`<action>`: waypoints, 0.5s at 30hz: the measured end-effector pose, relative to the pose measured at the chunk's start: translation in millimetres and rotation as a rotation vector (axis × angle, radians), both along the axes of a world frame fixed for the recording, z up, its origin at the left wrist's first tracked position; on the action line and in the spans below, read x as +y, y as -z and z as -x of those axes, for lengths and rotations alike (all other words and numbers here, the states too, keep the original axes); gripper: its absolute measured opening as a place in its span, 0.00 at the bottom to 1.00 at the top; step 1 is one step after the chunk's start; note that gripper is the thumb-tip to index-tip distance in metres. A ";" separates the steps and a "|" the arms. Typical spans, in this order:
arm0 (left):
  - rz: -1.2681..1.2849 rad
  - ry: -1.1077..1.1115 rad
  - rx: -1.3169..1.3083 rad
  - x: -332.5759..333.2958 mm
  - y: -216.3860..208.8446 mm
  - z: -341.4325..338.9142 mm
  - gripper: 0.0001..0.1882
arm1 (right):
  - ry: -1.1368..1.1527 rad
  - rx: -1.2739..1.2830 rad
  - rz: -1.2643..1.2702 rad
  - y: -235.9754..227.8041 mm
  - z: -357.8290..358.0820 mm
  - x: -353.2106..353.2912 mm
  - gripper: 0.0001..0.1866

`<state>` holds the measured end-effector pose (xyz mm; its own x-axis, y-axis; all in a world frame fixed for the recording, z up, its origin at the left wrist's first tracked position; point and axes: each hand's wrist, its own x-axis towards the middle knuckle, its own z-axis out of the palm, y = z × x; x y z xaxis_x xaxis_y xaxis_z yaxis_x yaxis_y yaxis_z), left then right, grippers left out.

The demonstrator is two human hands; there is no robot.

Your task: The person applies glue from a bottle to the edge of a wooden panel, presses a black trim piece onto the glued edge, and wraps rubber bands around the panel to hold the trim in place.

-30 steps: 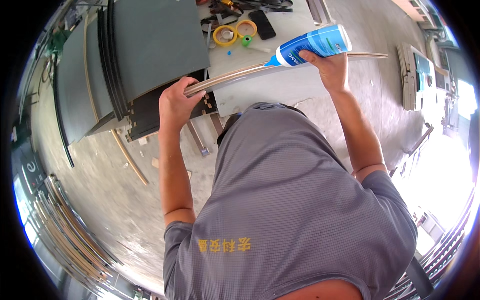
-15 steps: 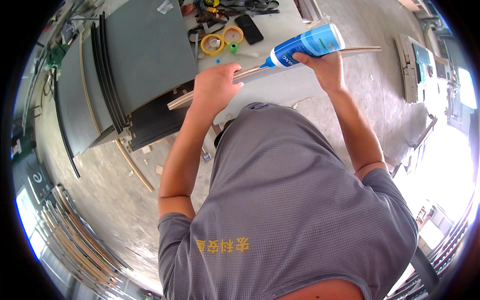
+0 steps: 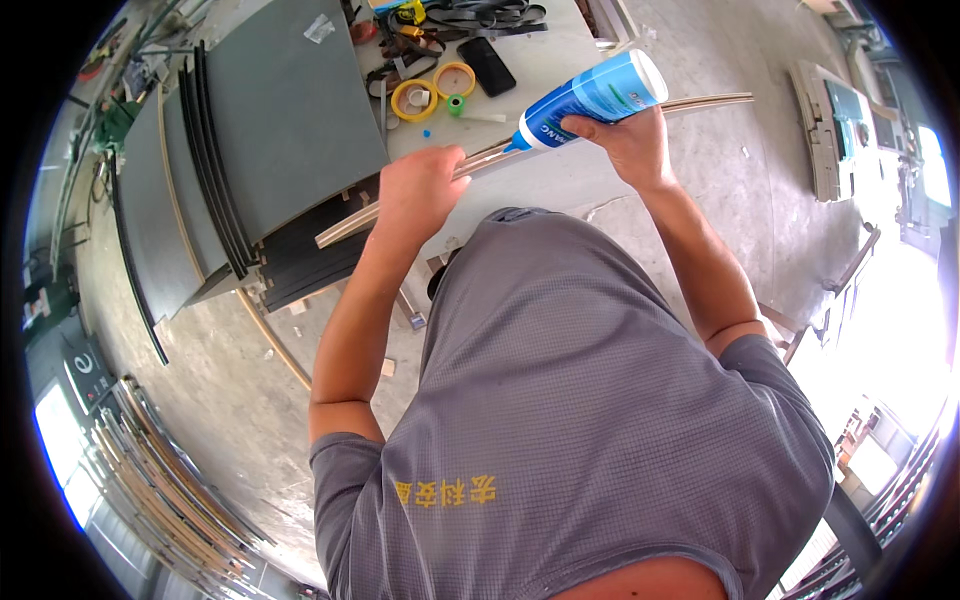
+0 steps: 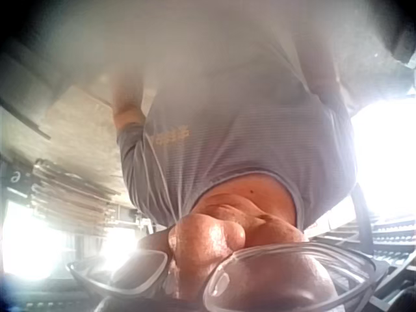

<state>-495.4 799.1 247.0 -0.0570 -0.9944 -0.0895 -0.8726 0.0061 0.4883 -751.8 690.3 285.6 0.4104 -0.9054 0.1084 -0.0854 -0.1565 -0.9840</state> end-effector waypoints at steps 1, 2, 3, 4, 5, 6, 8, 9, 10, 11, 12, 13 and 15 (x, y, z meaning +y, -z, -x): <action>-0.006 -0.018 0.002 2.9 -3.0 -2.7 0.13 | 0.014 0.015 0.003 3.4 2.2 -1.8 0.15; -0.013 -0.036 0.004 5.5 -5.7 -5.5 0.13 | 0.028 0.031 0.006 8.0 4.9 -4.9 0.15; -0.035 -0.048 0.004 7.7 -7.7 -8.9 0.13 | 0.041 0.046 0.008 10.9 6.9 -6.7 0.15; -0.057 -0.063 0.003 9.8 -9.3 -12.4 0.13 | 0.046 0.038 0.007 12.0 7.5 -7.6 0.15; -0.078 -0.079 0.002 11.4 -10.1 -14.9 0.13 | 0.051 0.029 0.007 12.7 8.0 -8.3 0.15; -0.073 -0.090 0.005 12.4 -10.3 -16.4 0.13 | 0.056 0.021 0.006 13.2 8.5 -8.7 0.15; -0.062 -0.117 0.012 14.3 -10.8 -17.7 0.13 | 0.053 0.024 0.002 13.1 9.9 -9.6 0.16; -0.068 -0.122 0.010 14.7 -10.9 -17.6 0.13 | 0.052 0.025 0.001 12.8 10.1 -10.0 0.16; -0.074 -0.128 0.010 15.2 -10.8 -17.2 0.13 | 0.039 0.034 -0.002 11.1 9.9 -10.4 0.16; -0.079 -0.135 0.010 15.7 -10.7 -16.9 0.13 | 0.027 0.042 -0.005 8.5 9.6 -10.4 0.16; -0.076 -0.135 0.009 16.2 -10.7 -16.6 0.13 | 0.014 0.050 -0.008 6.0 9.2 -10.0 0.16; -0.074 -0.135 0.010 16.8 -10.8 -16.0 0.13 | -0.004 0.058 -0.001 3.7 9.0 -9.2 0.16; -0.075 -0.135 0.006 18.2 -11.0 -15.1 0.13 | -0.040 0.074 0.015 -0.6 8.1 -6.8 0.16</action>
<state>-480.4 817.3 257.9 0.0759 -0.9836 -0.1634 -0.8603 -0.1475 0.4880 -759.9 683.5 286.2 0.4536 -0.8867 0.0894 -0.1516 -0.1756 -0.9727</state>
